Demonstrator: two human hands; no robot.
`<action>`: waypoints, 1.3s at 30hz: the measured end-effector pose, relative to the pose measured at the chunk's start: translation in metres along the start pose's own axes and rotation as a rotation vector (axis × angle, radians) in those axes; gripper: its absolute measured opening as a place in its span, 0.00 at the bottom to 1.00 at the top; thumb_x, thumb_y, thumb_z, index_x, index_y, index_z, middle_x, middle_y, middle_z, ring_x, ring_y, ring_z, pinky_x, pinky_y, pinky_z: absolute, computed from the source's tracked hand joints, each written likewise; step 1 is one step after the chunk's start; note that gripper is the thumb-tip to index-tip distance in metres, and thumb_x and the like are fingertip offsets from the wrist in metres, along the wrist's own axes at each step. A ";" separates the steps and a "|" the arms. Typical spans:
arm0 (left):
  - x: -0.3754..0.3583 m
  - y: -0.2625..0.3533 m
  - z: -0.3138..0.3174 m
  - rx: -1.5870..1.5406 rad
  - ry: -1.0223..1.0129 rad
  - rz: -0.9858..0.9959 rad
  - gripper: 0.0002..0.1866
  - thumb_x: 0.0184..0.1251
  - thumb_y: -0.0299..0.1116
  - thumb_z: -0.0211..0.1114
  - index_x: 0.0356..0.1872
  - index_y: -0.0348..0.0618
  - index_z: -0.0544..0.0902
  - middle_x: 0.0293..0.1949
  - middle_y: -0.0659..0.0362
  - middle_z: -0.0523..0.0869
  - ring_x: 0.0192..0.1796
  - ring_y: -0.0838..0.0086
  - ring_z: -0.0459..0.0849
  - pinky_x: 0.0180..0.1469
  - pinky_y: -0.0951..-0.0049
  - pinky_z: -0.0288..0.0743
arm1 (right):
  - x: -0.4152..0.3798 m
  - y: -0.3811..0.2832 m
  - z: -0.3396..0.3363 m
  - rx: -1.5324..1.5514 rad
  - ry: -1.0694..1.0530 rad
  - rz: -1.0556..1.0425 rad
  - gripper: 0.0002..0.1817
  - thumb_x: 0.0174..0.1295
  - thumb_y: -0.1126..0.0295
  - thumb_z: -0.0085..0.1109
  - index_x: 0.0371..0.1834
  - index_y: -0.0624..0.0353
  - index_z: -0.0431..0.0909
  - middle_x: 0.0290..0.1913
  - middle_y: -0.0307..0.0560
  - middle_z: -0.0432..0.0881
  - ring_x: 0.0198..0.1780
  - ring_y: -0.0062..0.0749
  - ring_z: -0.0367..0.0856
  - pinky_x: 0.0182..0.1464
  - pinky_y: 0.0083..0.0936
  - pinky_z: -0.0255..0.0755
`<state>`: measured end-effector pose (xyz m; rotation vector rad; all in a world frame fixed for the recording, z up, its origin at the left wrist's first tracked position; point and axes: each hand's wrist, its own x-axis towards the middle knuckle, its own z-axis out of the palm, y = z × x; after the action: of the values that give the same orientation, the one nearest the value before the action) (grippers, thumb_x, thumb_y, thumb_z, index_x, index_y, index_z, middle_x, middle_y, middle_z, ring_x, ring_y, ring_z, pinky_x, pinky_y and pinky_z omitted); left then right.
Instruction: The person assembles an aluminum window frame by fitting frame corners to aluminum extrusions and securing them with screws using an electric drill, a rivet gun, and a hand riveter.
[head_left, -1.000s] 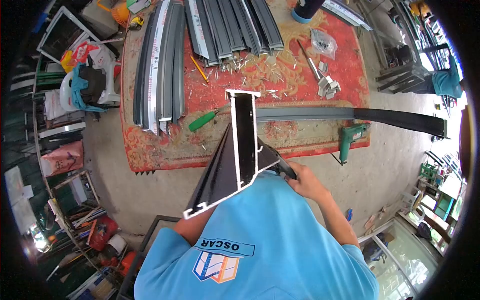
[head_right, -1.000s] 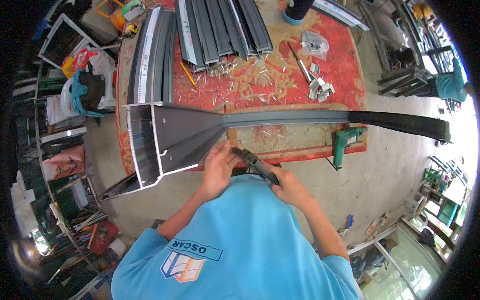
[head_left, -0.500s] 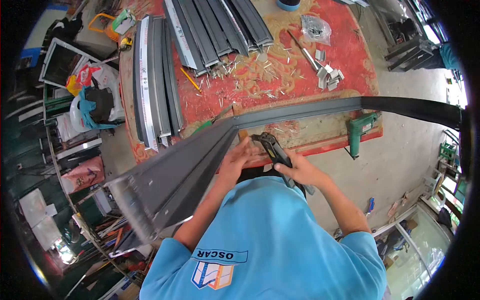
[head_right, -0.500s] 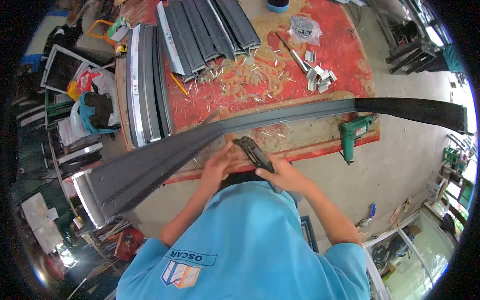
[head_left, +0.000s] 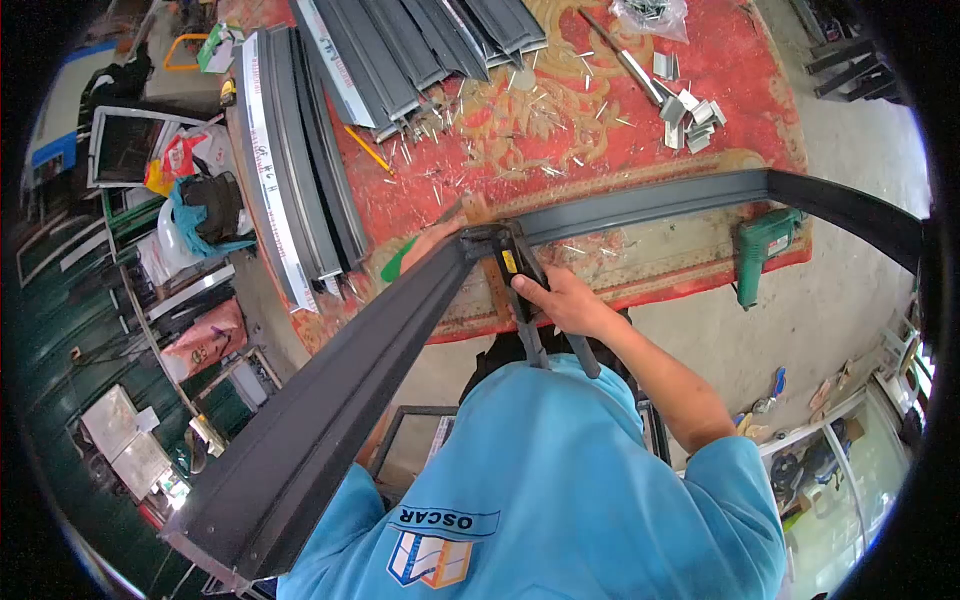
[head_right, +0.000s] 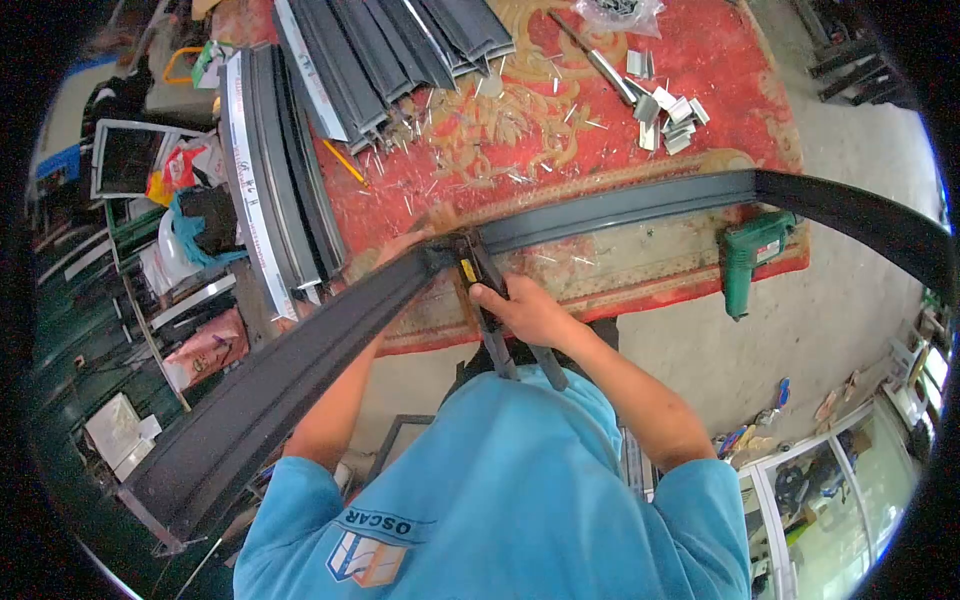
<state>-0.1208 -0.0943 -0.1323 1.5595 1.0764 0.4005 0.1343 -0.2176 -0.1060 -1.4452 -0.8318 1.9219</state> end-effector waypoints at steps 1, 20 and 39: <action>0.001 0.001 0.000 -0.269 -0.032 -0.259 0.29 0.60 0.32 0.72 0.64 0.41 0.77 0.61 0.52 0.80 0.65 0.62 0.77 0.71 0.64 0.66 | -0.002 -0.003 0.000 0.030 -0.016 -0.006 0.30 0.73 0.43 0.52 0.36 0.66 0.75 0.23 0.43 0.73 0.29 0.27 0.72 0.33 0.33 0.70; 0.020 -0.026 -0.010 0.597 -0.038 0.395 0.23 0.59 0.38 0.65 0.56 0.43 0.81 0.51 0.55 0.86 0.58 0.61 0.83 0.73 0.47 0.58 | 0.012 -0.012 0.013 -0.077 -0.075 0.096 0.28 0.66 0.44 0.63 0.32 0.65 0.80 0.26 0.46 0.81 0.32 0.28 0.79 0.38 0.37 0.75; 0.020 -0.027 -0.007 0.657 -0.029 0.387 0.19 0.63 0.40 0.61 0.54 0.47 0.83 0.50 0.58 0.86 0.58 0.64 0.82 0.73 0.47 0.55 | 0.015 -0.022 -0.027 -0.053 -0.392 0.201 0.19 0.70 0.56 0.60 0.37 0.65 0.83 0.32 0.39 0.83 0.39 0.25 0.78 0.44 0.27 0.71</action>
<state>-0.1265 -0.0762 -0.1607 2.3669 0.9250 0.2905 0.1584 -0.1889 -0.1032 -1.2358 -0.9442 2.4006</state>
